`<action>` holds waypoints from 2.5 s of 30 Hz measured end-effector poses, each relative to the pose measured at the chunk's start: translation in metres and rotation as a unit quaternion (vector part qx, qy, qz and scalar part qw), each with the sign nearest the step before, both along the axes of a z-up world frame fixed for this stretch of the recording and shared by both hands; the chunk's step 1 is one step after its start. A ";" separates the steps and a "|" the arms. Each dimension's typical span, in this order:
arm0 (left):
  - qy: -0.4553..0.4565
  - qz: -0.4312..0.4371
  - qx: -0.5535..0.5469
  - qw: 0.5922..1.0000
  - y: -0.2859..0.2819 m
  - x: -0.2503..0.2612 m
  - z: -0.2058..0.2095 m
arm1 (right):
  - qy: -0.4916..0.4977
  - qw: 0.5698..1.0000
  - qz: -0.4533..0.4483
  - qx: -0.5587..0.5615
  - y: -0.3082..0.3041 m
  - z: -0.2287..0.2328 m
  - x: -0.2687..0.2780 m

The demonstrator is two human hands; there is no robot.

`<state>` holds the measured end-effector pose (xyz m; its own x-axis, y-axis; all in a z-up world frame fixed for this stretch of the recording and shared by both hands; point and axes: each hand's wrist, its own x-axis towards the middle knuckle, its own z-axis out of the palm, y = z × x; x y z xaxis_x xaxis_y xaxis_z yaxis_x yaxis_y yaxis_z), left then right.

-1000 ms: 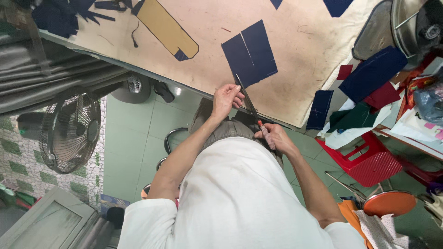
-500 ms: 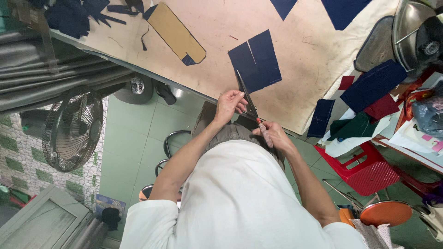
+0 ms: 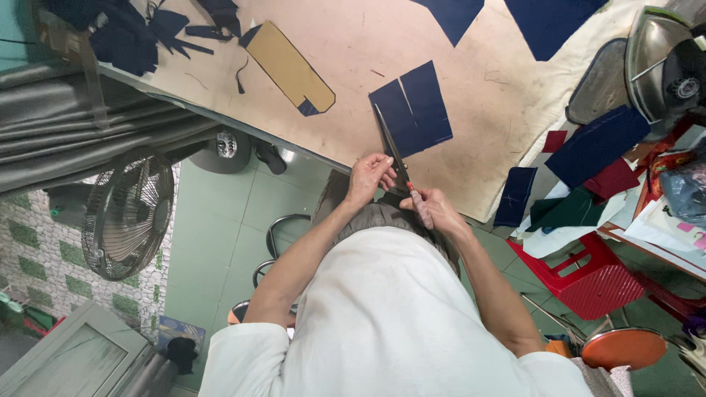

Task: The person uses shears to cut a piece of dark blue fabric following a cardboard template on a work table. They trim the edges, remove the template, and cut additional pieces of the same fabric.

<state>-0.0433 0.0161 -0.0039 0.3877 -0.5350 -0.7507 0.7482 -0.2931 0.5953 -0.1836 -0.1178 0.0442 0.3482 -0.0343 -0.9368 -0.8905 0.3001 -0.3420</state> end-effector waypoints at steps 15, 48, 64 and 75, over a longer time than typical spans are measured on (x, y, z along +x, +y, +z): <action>0.009 -0.002 -0.004 1.000 0.002 0.003 -0.001 | -0.028 0.999 -0.043 0.009 -0.016 0.032 0.037; -0.216 0.055 0.141 0.964 0.063 0.081 0.075 | -0.165 0.975 0.006 -0.151 -0.082 -0.025 -0.040; -0.642 0.041 0.181 0.744 0.071 0.309 0.057 | -0.220 0.800 -0.138 -0.540 -0.109 -0.005 -0.016; -0.715 -0.381 -0.151 0.566 -0.162 0.165 0.005 | -0.061 0.742 -0.083 -0.662 -0.032 -0.018 0.069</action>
